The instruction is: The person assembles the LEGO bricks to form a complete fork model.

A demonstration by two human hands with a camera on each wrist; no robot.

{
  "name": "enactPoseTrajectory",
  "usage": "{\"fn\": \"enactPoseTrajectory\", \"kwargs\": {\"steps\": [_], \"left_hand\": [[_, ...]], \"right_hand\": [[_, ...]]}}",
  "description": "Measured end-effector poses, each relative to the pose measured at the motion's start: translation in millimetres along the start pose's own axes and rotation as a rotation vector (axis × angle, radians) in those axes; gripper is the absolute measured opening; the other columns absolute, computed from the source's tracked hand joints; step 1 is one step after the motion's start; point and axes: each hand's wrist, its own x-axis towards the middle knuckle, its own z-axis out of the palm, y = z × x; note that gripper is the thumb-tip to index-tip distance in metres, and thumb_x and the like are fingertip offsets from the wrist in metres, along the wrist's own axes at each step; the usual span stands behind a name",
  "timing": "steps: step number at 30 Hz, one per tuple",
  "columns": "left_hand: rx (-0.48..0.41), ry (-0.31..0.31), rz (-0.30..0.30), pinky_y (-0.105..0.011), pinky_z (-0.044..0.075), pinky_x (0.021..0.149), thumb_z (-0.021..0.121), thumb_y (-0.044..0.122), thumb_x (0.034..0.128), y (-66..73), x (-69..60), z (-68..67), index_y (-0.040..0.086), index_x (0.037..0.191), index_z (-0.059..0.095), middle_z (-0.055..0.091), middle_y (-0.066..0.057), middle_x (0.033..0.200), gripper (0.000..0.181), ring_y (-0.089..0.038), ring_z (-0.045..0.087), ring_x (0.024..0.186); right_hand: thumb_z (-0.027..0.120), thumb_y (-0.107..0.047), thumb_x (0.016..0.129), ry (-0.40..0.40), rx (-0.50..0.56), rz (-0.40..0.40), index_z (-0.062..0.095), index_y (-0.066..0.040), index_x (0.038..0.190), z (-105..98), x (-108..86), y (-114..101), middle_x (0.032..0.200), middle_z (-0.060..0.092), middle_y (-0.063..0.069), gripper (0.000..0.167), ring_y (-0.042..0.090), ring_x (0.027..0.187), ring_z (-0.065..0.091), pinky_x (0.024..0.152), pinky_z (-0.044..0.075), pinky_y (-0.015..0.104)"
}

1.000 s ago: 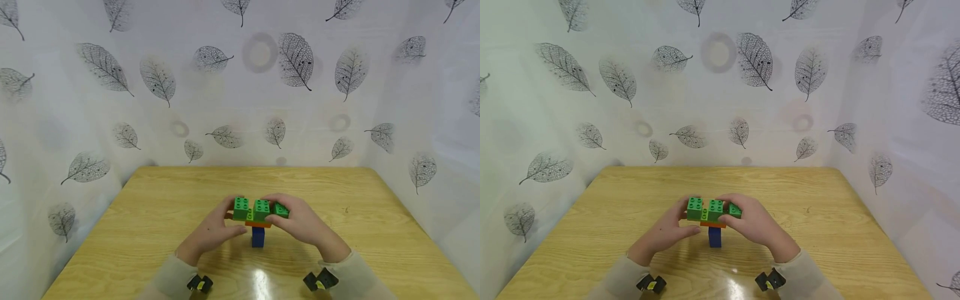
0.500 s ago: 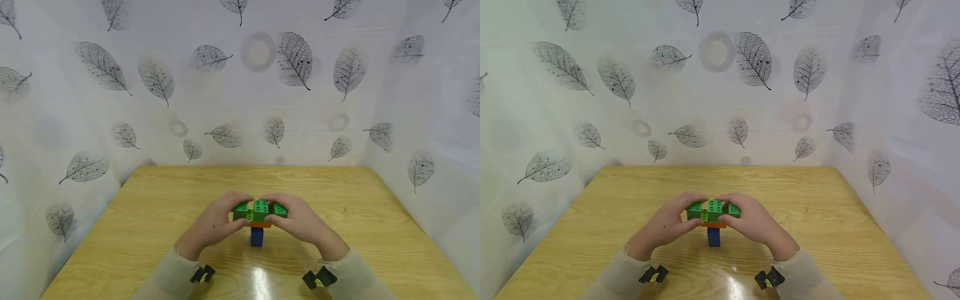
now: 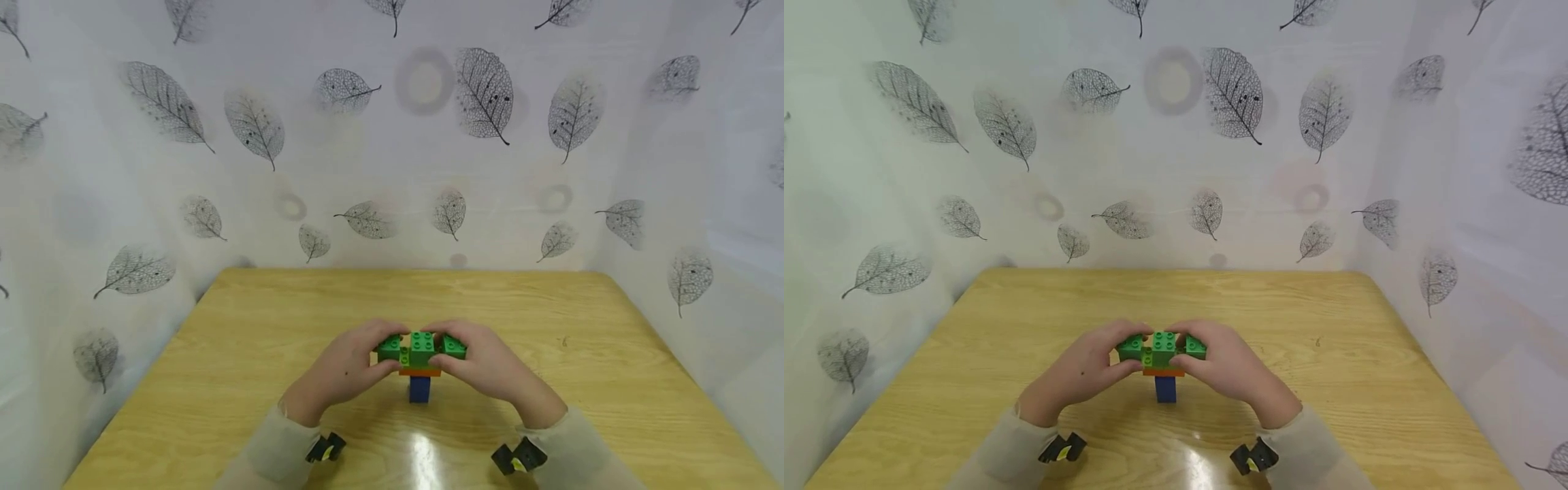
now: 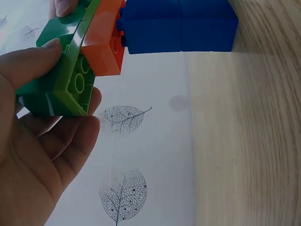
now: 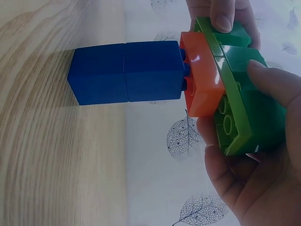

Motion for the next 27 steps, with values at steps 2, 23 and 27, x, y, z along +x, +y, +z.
{"fn": "enactPoseTrajectory", "kwargs": {"steps": [2,23,27], "left_hand": [[0.013,-0.002,0.002,-0.031,0.055,0.086,0.076,0.02,0.0926,-0.7,0.0,-0.5,0.02,0.137,0.058,0.063,0.006,0.122,0.048,-0.005,0.06,0.1],[0.112,-0.032,0.011,-0.029,0.055,0.086,0.078,0.023,0.0914,5.1,-1.7,0.5,0.017,0.136,0.057,0.064,0.004,0.123,0.049,-0.005,0.062,0.1],[0.133,-0.028,0.012,-0.029,0.055,0.085,0.077,0.025,0.092,6.4,-1.7,0.9,0.017,0.138,0.056,0.065,0.001,0.125,0.051,-0.006,0.062,0.101]], "right_hand": [[0.073,-0.037,0.094,0.0,0.001,0.003,0.065,-0.025,0.131,0.8,0.8,0.2,0.117,0.066,-0.009,0.04,0.011,0.091,0.063,0.075,0.056,0.031],[0.073,-0.039,0.094,-0.023,-0.052,-0.021,0.064,-0.027,0.132,0.3,-2.3,1.9,0.12,0.064,-0.011,0.04,0.01,0.093,0.061,0.077,0.054,0.032],[0.072,-0.038,0.095,-0.037,-0.022,-0.028,0.063,-0.026,0.132,-0.2,-0.9,4.7,0.118,0.065,-0.011,0.039,0.011,0.09,0.061,0.075,0.054,0.031]]}}
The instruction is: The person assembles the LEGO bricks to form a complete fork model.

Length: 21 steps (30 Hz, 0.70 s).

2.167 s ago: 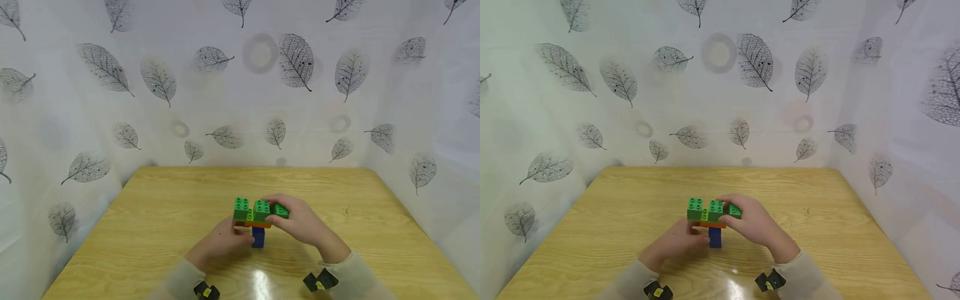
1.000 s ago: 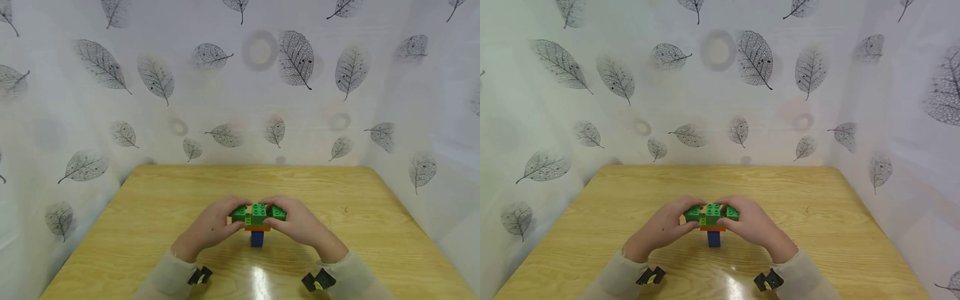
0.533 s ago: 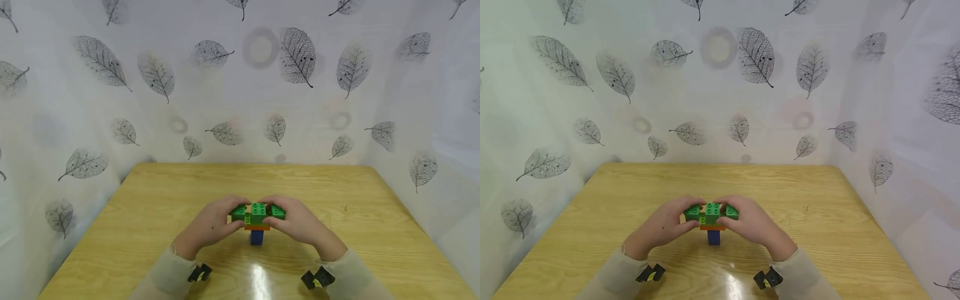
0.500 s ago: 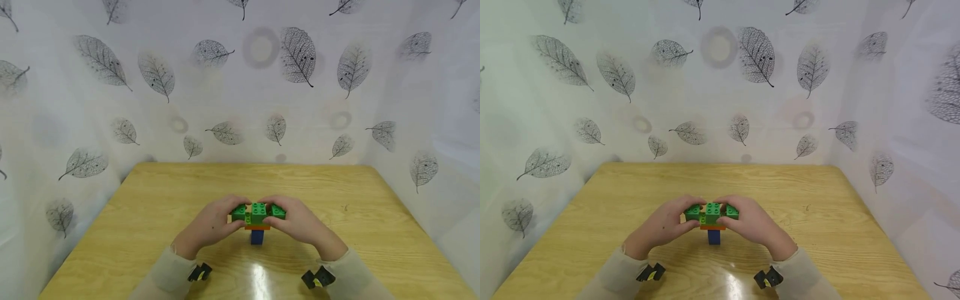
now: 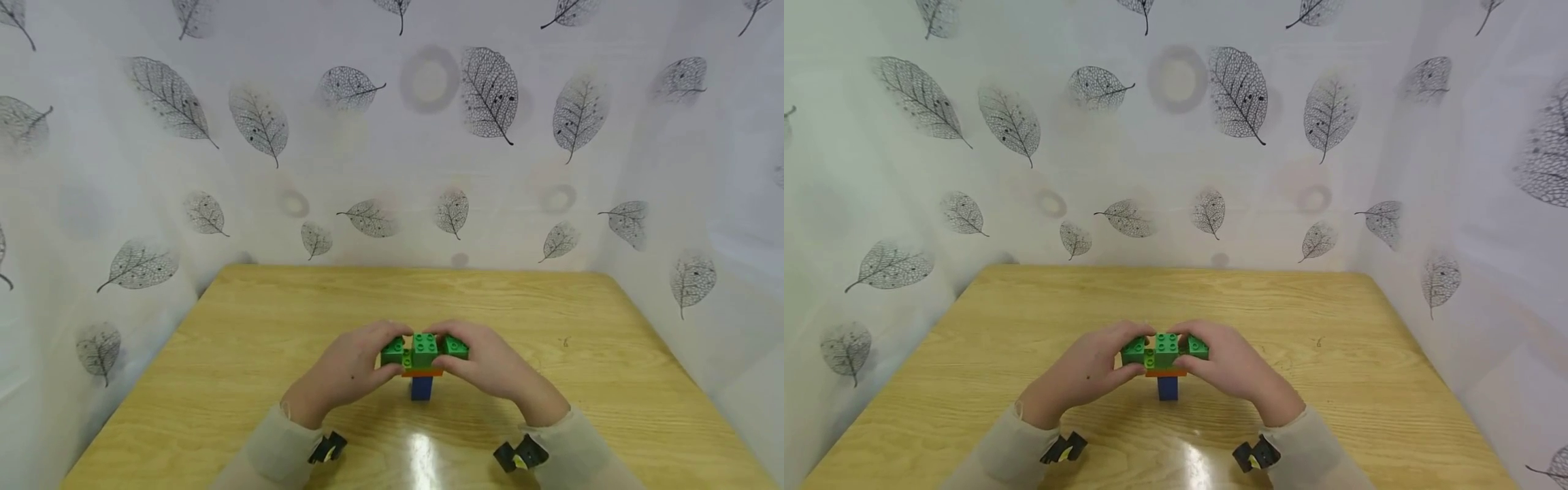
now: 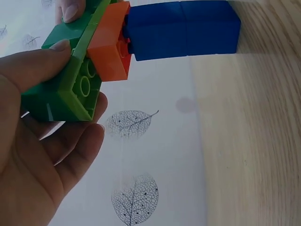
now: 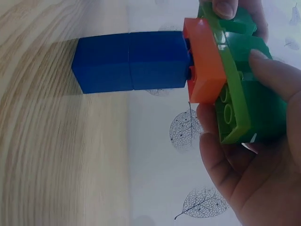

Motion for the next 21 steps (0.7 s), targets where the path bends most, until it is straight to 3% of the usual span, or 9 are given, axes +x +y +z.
{"fn": "enactPoseTrajectory", "kwargs": {"steps": [4,10,17,21], "left_hand": [[-0.002,-0.012,-0.033,-0.03,0.055,0.085,0.077,0.025,0.0925,2.9,1.0,-1.0,0.017,0.138,0.056,0.065,0.0,0.127,0.05,-0.007,0.063,0.101],[0.0,-0.033,-0.099,-0.032,0.055,0.086,0.077,0.024,0.0917,7.0,3.0,-2.1,0.018,0.134,0.059,0.064,0.001,0.128,0.047,-0.009,0.063,0.101],[-0.007,-0.062,-0.137,-0.035,0.054,0.09,0.076,0.023,0.0929,9.4,3.6,-2.4,0.017,0.137,0.059,0.063,0.0,0.132,0.048,-0.012,0.062,0.108],[0.028,-0.096,-0.165,-0.036,0.054,0.09,0.075,0.026,0.0936,13.6,4.6,-3.2,0.015,0.14,0.057,0.062,-0.002,0.133,0.051,-0.013,0.062,0.109]], "right_hand": [[0.07,-0.038,0.096,-0.023,0.024,0.012,0.062,-0.024,0.133,-0.8,0.6,0.0,0.118,0.065,-0.009,0.04,0.012,0.09,0.061,0.075,0.055,0.032],[0.069,-0.038,0.097,-0.009,-0.065,0.03,0.062,-0.021,0.134,-0.9,-0.3,-4.0,0.122,0.064,-0.007,0.042,0.009,0.095,0.061,0.079,0.054,0.032],[0.069,-0.038,0.097,0.008,-0.159,0.026,0.064,-0.018,0.133,2.7,-1.6,-8.0,0.115,0.066,-0.007,0.042,0.009,0.095,0.061,0.078,0.054,0.033],[0.069,-0.036,0.097,0.003,-0.125,0.005,0.063,-0.017,0.132,2.6,-0.9,-4.6,0.114,0.066,-0.004,0.041,0.01,0.093,0.061,0.076,0.054,0.031]]}}
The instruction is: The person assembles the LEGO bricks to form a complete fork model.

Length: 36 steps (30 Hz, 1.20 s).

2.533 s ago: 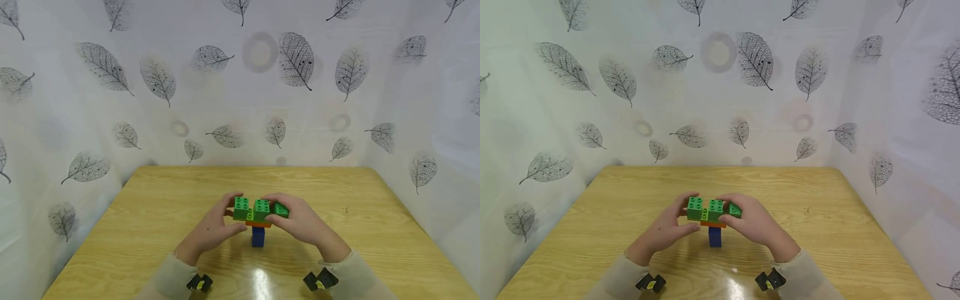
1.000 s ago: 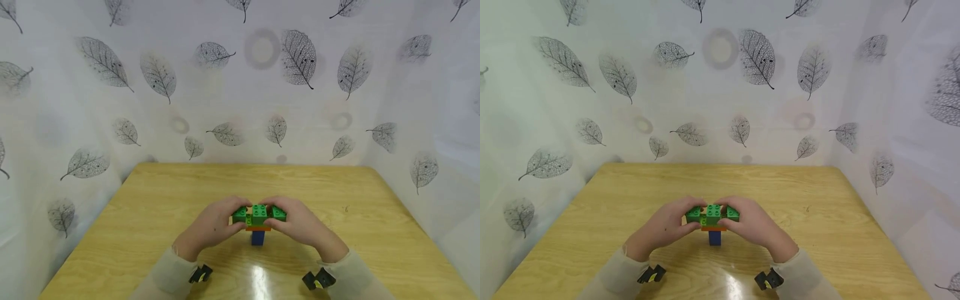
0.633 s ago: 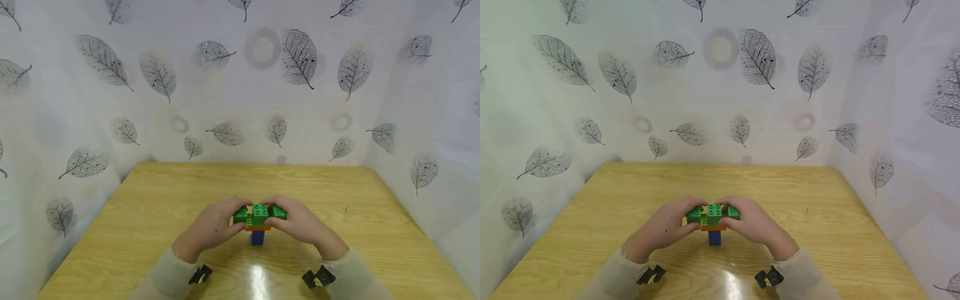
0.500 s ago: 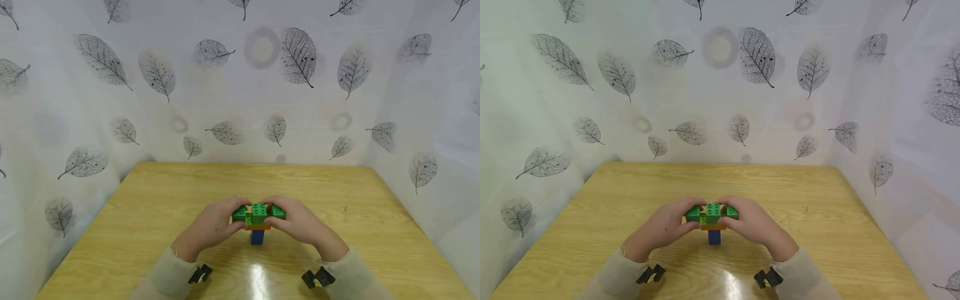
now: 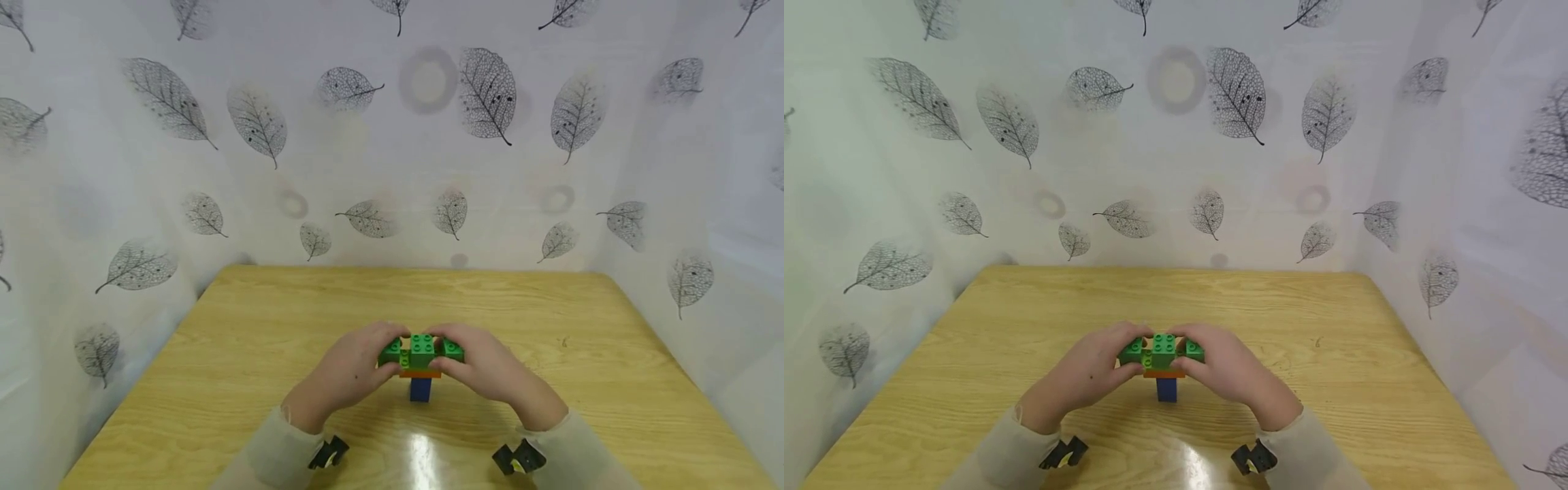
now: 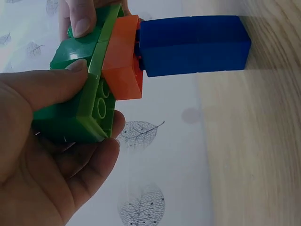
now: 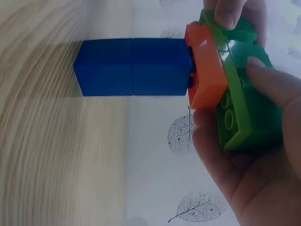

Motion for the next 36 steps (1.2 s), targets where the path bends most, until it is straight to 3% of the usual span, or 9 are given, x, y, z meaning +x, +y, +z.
{"fn": "enactPoseTrajectory", "kwargs": {"steps": [4,14,22,36], "left_hand": [[0.022,-0.001,0.007,-0.035,0.055,0.088,0.074,0.027,0.0947,2.4,1.4,0.1,0.015,0.14,0.056,0.062,0.0,0.129,0.05,-0.011,0.062,0.105],[-0.023,0.032,0.073,-0.031,0.055,0.087,0.073,0.022,0.095,0.5,3.1,6.4,0.018,0.142,0.054,0.061,0.003,0.127,0.051,-0.008,0.061,0.103],[-0.041,0.022,0.1,-0.028,0.054,0.085,0.074,0.023,0.0949,2.9,3.0,9.5,0.018,0.143,0.053,0.06,0.003,0.125,0.053,-0.006,0.059,0.1],[-0.055,-0.003,0.084,-0.031,0.055,0.086,0.072,0.023,0.0963,0.8,0.4,6.6,0.017,0.144,0.053,0.061,0.002,0.127,0.052,-0.007,0.059,0.101]], "right_hand": [[0.072,-0.03,0.096,-0.014,0.059,0.013,0.064,-0.019,0.131,-3.8,0.9,2.1,0.111,0.066,-0.006,0.038,0.01,0.088,0.06,0.074,0.054,0.03],[0.075,-0.028,0.093,-0.028,-0.028,0.104,0.066,-0.019,0.128,-9.2,-4.1,-7.6,0.105,0.066,-0.012,0.037,0.006,0.086,0.06,0.074,0.053,0.029],[0.078,-0.029,0.09,0.013,-0.102,0.054,0.069,-0.02,0.126,-14.2,-12.1,-9.2,0.111,0.067,-0.012,0.038,0.004,0.086,0.06,0.074,0.053,0.029],[0.076,-0.031,0.092,0.009,-0.1,0.049,0.068,-0.019,0.127,-9.1,-9.9,-8.5,0.109,0.067,-0.011,0.039,0.004,0.087,0.06,0.075,0.053,0.029]]}}
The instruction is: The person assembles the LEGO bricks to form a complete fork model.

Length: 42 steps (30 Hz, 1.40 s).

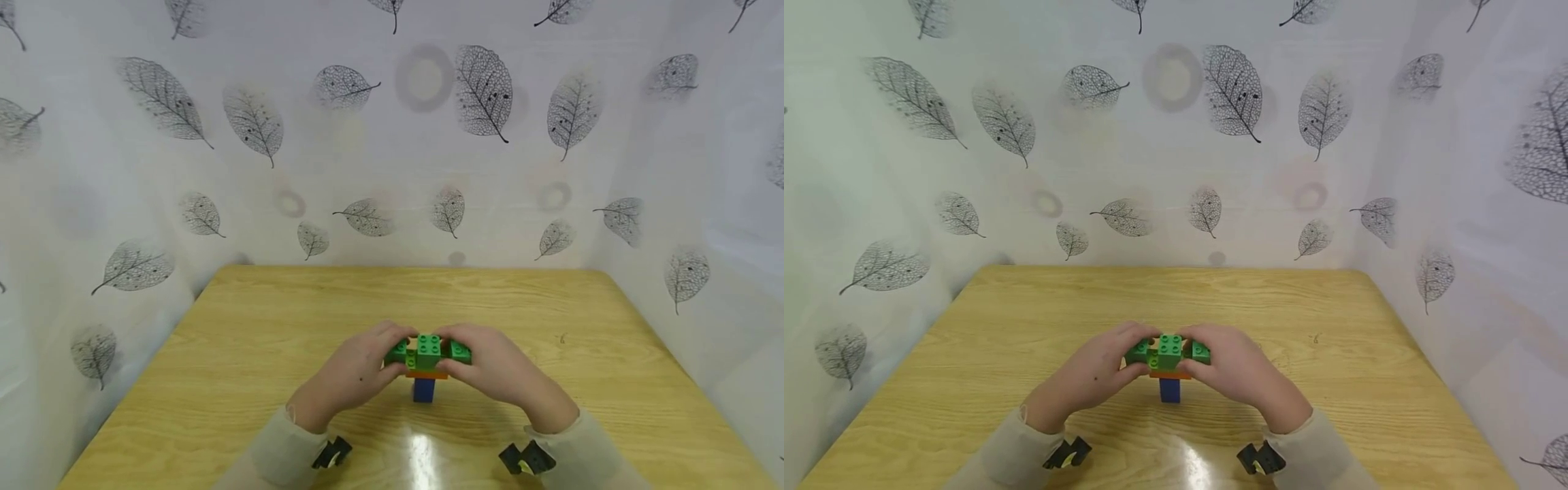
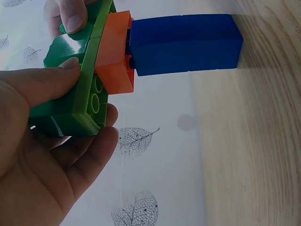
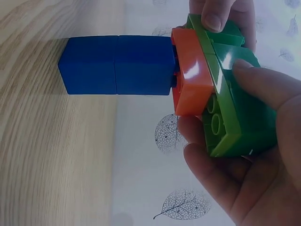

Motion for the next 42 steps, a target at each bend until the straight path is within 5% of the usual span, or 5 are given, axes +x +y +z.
{"fn": "enactPoseTrajectory", "kwargs": {"steps": [6,12,20,32,42], "left_hand": [[-0.027,-0.007,-0.021,-0.032,0.054,0.09,0.072,0.02,0.0952,-0.7,-0.3,1.4,0.018,0.142,0.055,0.061,0.001,0.126,0.05,-0.008,0.06,0.105],[-0.01,-0.003,-0.041,-0.045,0.046,0.105,0.074,0.021,0.0934,0.3,-1.4,2.9,0.018,0.139,0.057,0.061,0.002,0.135,0.049,-0.027,0.051,0.133],[-0.021,-0.027,-0.075,-0.045,0.045,0.105,0.073,0.022,0.0945,4.7,-1.3,0.2,0.015,0.143,0.055,0.06,-0.002,0.136,0.053,-0.03,0.048,0.136],[-0.014,-0.049,-0.071,-0.046,0.044,0.107,0.072,0.024,0.0952,2.7,-0.6,-0.2,0.015,0.144,0.053,0.06,-0.003,0.136,0.053,-0.029,0.047,0.136],[-0.011,-0.004,0.067,-0.029,0.054,0.088,0.072,0.024,0.0959,-7.5,-0.6,1.2,0.018,0.148,0.048,0.06,0.001,0.127,0.058,-0.007,0.059,0.102]], "right_hand": [[0.078,-0.03,0.09,-0.007,-0.072,0.006,0.068,-0.017,0.123,2.1,-0.7,-7.3,0.106,0.066,-0.011,0.037,0.004,0.087,0.059,0.076,0.053,0.031],[0.078,-0.033,0.09,0.0,-0.205,-0.02,0.068,-0.017,0.118,3.0,-4.1,-16.8,0.101,0.067,-0.01,0.034,0.005,0.081,0.059,0.07,0.053,0.028],[0.074,-0.029,0.093,-0.058,-0.018,-0.026,0.066,-0.017,0.123,1.2,1.8,-0.5,0.102,0.065,-0.012,0.033,0.004,0.084,0.058,0.073,0.052,0.029],[0.073,-0.026,0.094,-0.072,0.005,-0.025,0.064,-0.014,0.126,1.1,1.2,-0.6,0.108,0.065,-0.01,0.035,0.006,0.091,0.06,0.08,0.054,0.034],[0.072,-0.036,0.095,-0.055,0.089,-0.008,0.061,-0.018,0.133,1.3,-0.3,4.3,0.114,0.064,-0.01,0.042,0.007,0.096,0.06,0.083,0.053,0.035]]}}
